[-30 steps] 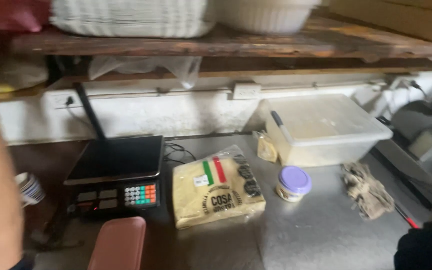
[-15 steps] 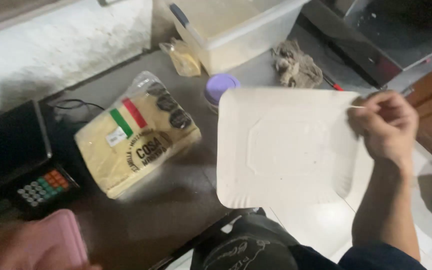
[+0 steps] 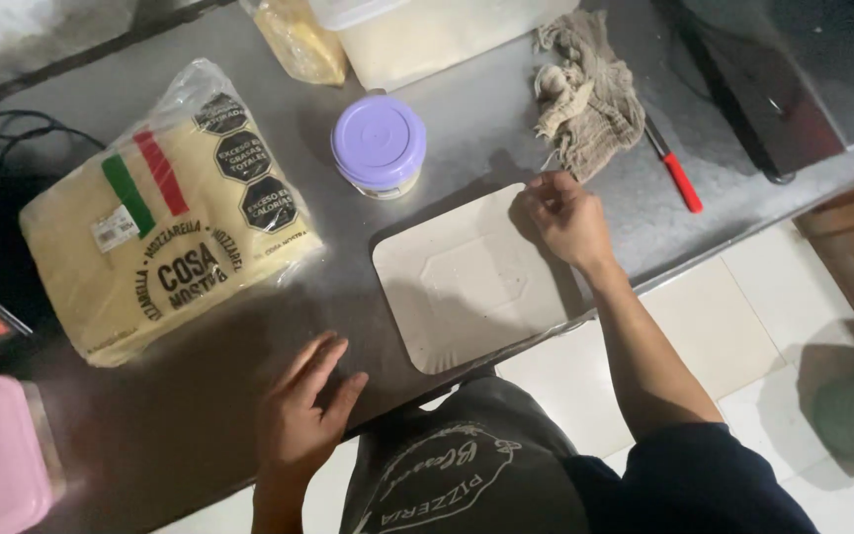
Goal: Organizing and portioning blocks of cheese in a commercial kitchen setting.
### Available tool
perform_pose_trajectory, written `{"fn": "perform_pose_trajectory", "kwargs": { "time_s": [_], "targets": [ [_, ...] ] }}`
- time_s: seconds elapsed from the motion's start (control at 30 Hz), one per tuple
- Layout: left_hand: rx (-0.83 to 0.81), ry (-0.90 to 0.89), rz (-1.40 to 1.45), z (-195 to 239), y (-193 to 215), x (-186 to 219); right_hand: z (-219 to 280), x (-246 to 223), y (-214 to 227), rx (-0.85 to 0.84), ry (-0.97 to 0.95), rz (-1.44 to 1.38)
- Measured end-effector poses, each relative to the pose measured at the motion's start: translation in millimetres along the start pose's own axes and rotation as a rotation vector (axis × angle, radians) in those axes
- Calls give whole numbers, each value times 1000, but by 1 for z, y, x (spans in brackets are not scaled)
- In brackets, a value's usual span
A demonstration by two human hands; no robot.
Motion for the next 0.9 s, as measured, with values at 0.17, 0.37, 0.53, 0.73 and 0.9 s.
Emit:
{"fn": "perform_pose_trajectory", "kwargs": {
  "time_s": [0.17,0.37,0.53,0.73,0.9],
  "targets": [
    [84,23,-109,-47,-34,28,-14,-44,34,43,219,709],
    [155,-96,-239,-144,-73,32,-14,-21,69,19,290,594],
    [134,154,-352,-224,-103,37,-22,-12,71,-50,276,364],
    [-142,-185,-546,-235,-119,19,-46,-41,55,-198,310,369],
    [-186,-233,-474,-223,-121,51,-82,-48,22,-222,689,484]
  ]
}}
Point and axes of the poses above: each hand's wrist, its own z-axis away from the middle knuckle, its own y-axis out of the back of the hand, x = y × z, the point moved 2 cm from there along -z, towards the middle knuckle, and after that the axes turned 6 degrees about z, right-handed, at the moved point
